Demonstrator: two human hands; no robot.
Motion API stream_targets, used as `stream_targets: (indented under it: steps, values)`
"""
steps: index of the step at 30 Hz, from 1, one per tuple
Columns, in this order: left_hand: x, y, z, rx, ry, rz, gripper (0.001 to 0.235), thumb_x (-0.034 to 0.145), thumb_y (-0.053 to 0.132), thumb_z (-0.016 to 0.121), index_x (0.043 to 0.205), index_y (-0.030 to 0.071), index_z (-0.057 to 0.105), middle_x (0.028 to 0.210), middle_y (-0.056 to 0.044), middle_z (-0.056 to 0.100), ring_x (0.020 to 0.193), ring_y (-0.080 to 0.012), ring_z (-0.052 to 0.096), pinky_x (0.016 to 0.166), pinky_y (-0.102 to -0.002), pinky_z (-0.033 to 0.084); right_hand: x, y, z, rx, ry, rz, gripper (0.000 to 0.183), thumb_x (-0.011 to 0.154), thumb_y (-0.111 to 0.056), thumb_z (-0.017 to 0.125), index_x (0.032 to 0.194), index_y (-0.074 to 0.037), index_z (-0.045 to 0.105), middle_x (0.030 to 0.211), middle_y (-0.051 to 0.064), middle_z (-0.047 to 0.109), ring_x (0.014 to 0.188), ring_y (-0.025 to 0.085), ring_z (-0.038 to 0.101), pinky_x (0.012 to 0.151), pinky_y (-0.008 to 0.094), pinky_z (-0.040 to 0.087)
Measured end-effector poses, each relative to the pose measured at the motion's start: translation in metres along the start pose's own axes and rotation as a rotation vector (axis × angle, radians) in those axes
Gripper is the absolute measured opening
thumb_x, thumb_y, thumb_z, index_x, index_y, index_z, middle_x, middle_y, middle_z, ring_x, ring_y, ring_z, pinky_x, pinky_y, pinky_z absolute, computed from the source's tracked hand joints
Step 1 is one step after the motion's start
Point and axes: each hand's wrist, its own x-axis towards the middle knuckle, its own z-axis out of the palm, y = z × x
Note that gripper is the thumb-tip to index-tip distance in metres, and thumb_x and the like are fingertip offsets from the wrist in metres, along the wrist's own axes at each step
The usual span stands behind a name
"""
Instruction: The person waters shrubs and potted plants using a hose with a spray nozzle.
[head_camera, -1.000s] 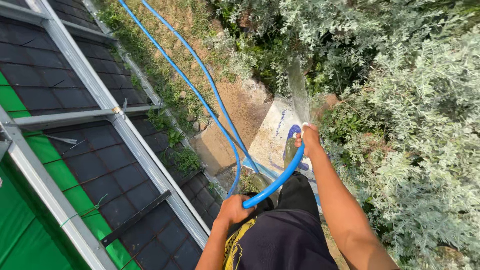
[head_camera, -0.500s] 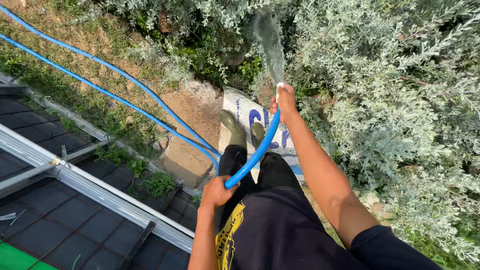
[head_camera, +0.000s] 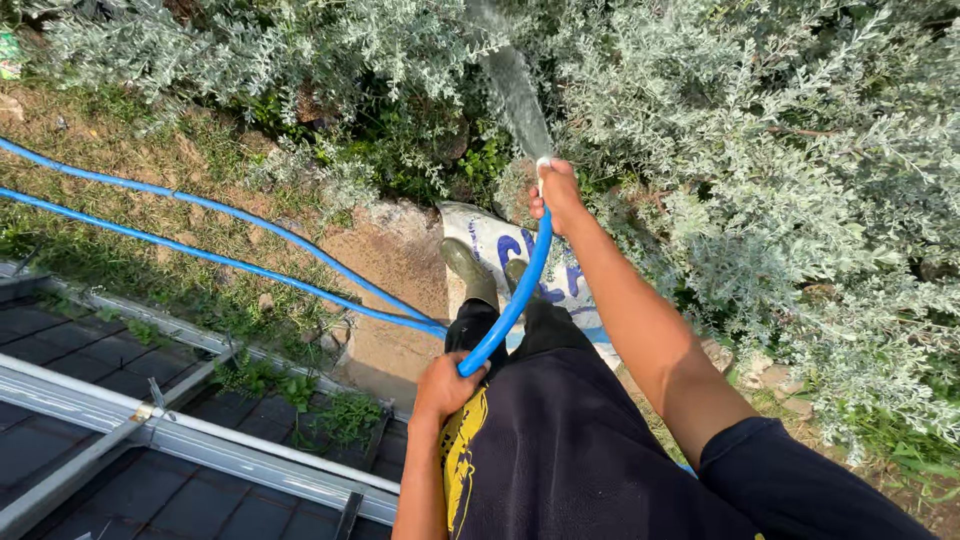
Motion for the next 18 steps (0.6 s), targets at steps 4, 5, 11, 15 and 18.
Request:
stream_targets:
  steps: [4,5,11,15,18]
  values:
    - [0.011,-0.007,-0.021,0.044,-0.049,0.028,0.036,0.081,0.051,0.072,0.098,0.02,0.081,0.09,-0.018,0.076,0.093,-0.0399,0.072,0.084,-0.049,0.055,-0.01,-0.008,0.019,-0.042,0.033,-0.019,0.017,0.107,-0.029,0.046,0.123,-0.024,0.045,0.076,0.007,0.052,0.05,0.011,0.04,0.039,0.028,0.036]
    - [0.013,-0.009,-0.027,0.039,-0.052,0.037,0.037,0.081,0.051,0.072,0.099,0.02,0.08,0.089,-0.019,0.076,0.093,-0.0403,0.072,0.083,-0.049,0.055,-0.011,-0.009,0.024,-0.031,0.043,-0.022,0.017,0.107,-0.029,0.046,0.123,-0.024,0.045,0.076,0.007,0.052,0.05,0.011,0.04,0.039,0.028,0.036]
    - [0.022,-0.011,-0.058,0.036,-0.084,0.061,0.04,0.081,0.051,0.072,0.091,0.013,0.08,0.083,-0.022,0.074,0.085,-0.0405,0.073,0.078,-0.048,0.054,-0.013,-0.012,0.032,0.043,-0.039,-0.055,0.012,0.107,-0.027,0.05,0.112,-0.019,0.043,0.075,0.008,0.048,0.05,0.013,0.041,0.039,0.029,0.034]
    - [0.031,0.003,-0.07,0.079,-0.069,0.077,0.041,0.081,0.05,0.073,0.091,0.012,0.08,0.081,-0.023,0.073,0.083,-0.0412,0.072,0.075,-0.048,0.054,-0.008,-0.032,0.037,0.119,0.042,-0.015,0.014,0.103,-0.025,0.051,0.112,-0.023,0.041,0.074,0.008,0.049,0.048,0.014,0.04,0.038,0.031,0.033]
    - [0.042,0.019,-0.075,0.046,-0.067,0.131,0.04,0.08,0.048,0.071,0.095,0.012,0.079,0.078,-0.023,0.073,0.08,-0.0389,0.075,0.073,-0.047,0.054,-0.005,-0.059,0.033,0.154,0.067,-0.039,0.014,0.102,-0.024,0.051,0.113,-0.023,0.043,0.074,0.008,0.048,0.047,0.013,0.04,0.038,0.031,0.033]
